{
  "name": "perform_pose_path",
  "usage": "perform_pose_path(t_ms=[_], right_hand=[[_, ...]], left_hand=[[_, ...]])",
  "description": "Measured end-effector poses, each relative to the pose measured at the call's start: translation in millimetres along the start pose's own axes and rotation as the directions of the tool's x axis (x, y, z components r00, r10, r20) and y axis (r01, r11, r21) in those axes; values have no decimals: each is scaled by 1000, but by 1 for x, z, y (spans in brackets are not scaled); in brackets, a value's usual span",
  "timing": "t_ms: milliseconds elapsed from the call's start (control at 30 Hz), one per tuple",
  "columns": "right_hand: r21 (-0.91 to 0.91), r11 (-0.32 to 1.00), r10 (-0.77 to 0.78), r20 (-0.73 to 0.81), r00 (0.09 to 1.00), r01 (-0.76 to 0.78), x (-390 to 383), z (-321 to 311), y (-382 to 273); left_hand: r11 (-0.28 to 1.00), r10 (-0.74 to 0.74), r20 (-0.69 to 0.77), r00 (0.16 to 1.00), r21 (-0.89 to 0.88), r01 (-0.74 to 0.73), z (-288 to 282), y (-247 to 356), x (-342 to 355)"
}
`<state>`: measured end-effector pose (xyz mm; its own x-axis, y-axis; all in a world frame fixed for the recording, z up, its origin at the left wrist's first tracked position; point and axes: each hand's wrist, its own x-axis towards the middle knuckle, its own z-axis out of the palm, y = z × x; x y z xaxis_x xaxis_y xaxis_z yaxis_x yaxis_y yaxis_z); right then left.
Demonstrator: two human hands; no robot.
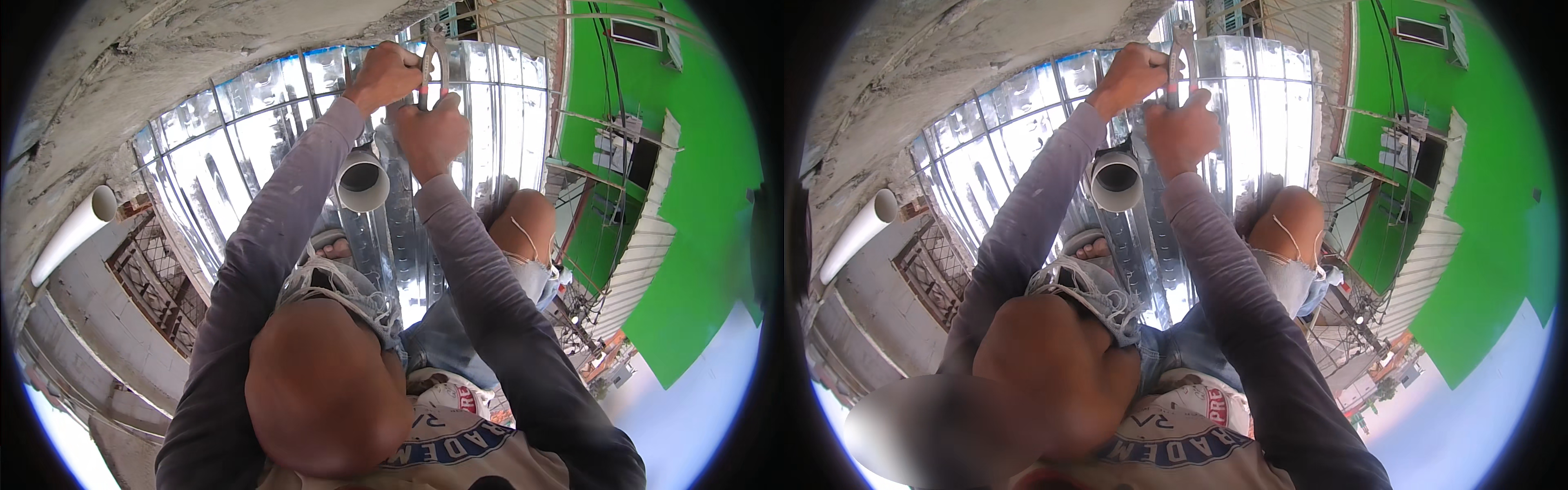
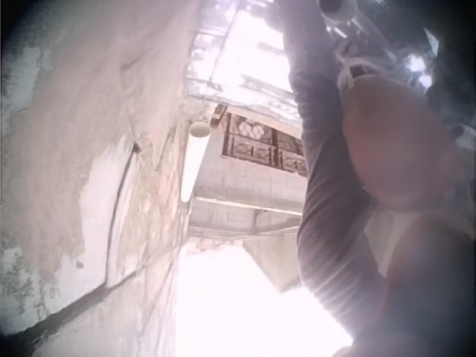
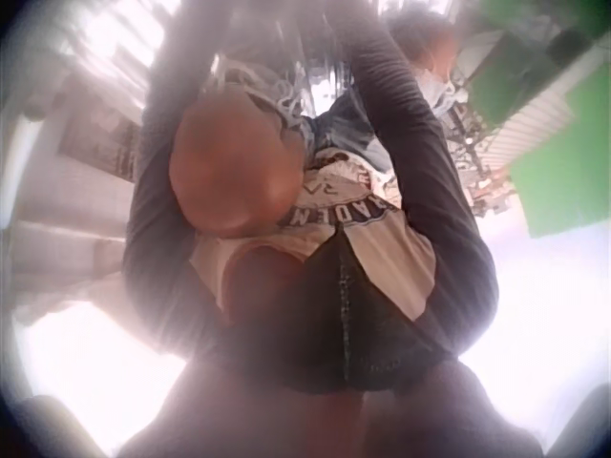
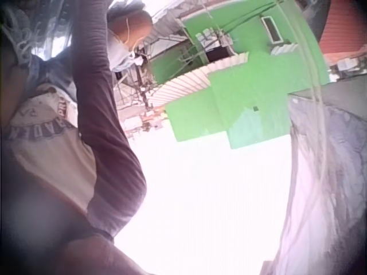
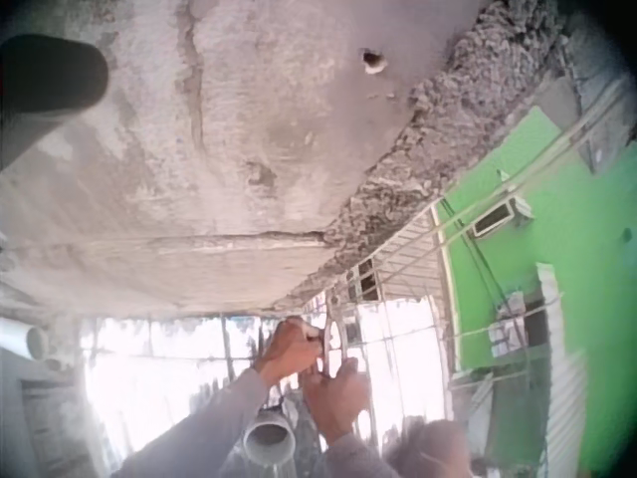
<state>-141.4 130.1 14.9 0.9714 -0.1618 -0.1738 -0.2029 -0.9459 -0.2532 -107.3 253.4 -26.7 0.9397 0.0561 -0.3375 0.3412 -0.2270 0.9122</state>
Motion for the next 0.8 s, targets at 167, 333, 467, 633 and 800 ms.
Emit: perform_pose_path(t_ms=[167,333,467,633,800], right_hand=[[77,990,-117,30,993,115,14,-26,-2],[-70,979,-169,235,957,190,38,-60,9],[-168,928,-256,362,896,333,58,-95,-13],[-272,831,-326,469,821,486,89,-129,-18],[-252,813,-327,549,769,525,87,-138,-33]], left_hand=[[999,33,-63,997,-8,-33,3,-13,10],[999,18,-52,998,-34,-20,7,5,7],[1000,-21,-145,989,3,22,3,-16,11],[998,-13,-136,991,52,20,9,-4,7],[996,3,-145,989,88,10,9,-1,6]])
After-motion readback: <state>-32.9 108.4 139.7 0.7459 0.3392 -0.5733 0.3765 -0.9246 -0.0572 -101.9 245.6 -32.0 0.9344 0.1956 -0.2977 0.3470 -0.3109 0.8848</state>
